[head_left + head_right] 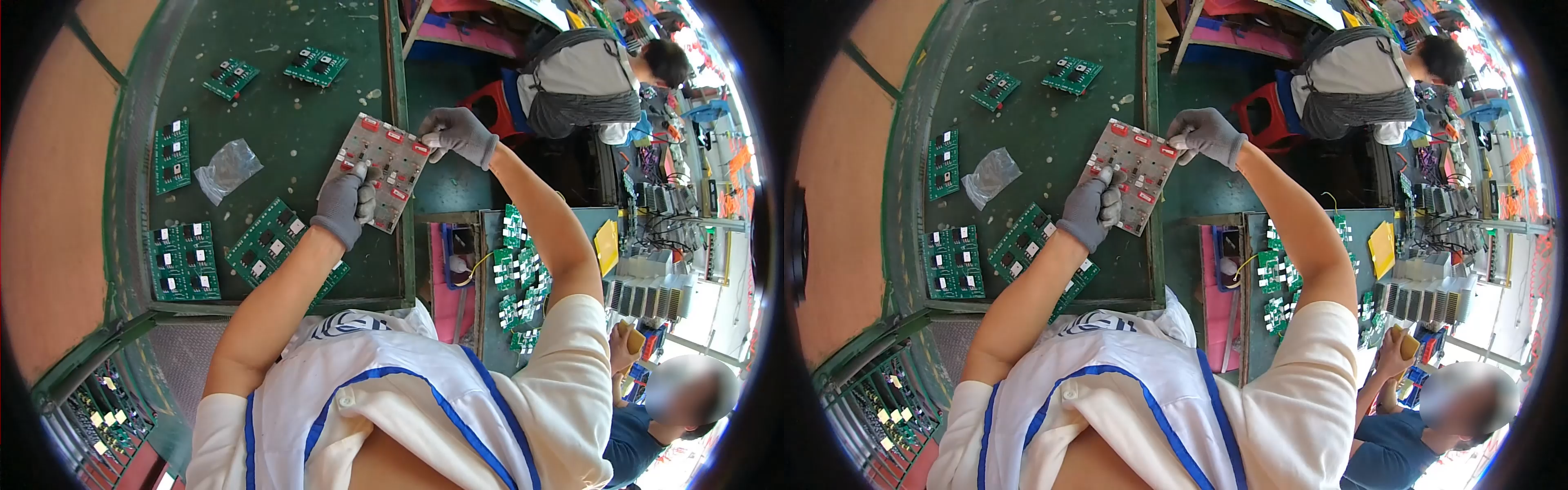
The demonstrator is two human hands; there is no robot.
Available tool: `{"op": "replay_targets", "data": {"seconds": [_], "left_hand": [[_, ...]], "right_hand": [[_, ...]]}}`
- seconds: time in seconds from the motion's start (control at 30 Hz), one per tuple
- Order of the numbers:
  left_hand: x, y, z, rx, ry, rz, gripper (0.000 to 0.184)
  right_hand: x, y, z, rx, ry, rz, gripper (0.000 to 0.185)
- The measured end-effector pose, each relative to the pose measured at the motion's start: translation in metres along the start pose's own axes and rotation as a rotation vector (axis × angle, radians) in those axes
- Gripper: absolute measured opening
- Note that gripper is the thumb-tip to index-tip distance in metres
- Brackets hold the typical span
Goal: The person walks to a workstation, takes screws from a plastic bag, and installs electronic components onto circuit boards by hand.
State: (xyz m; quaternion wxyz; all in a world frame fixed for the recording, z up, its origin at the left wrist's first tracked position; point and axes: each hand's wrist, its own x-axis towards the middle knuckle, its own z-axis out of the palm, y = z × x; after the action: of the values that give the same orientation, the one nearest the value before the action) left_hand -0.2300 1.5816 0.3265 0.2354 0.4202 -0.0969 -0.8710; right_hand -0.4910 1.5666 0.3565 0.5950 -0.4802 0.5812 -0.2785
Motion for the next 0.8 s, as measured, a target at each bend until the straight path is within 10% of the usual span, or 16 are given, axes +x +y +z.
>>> {"op": "replay_targets", "data": {"seconds": [0.43, 0.8], "left_hand": [[-0.003, 0.004, -0.005, -0.048, -0.043, -0.005, 0.025], [0.003, 0.002, -0.010, -0.054, -0.096, 0.013, 0.030]], "right_hand": [[0.001, 0.002, 0.001, 0.399, -0.038, 0.108, 0.055], [0.002, -0.004, 0.014, -0.163, 0.103, -0.121, 0.042]]}}
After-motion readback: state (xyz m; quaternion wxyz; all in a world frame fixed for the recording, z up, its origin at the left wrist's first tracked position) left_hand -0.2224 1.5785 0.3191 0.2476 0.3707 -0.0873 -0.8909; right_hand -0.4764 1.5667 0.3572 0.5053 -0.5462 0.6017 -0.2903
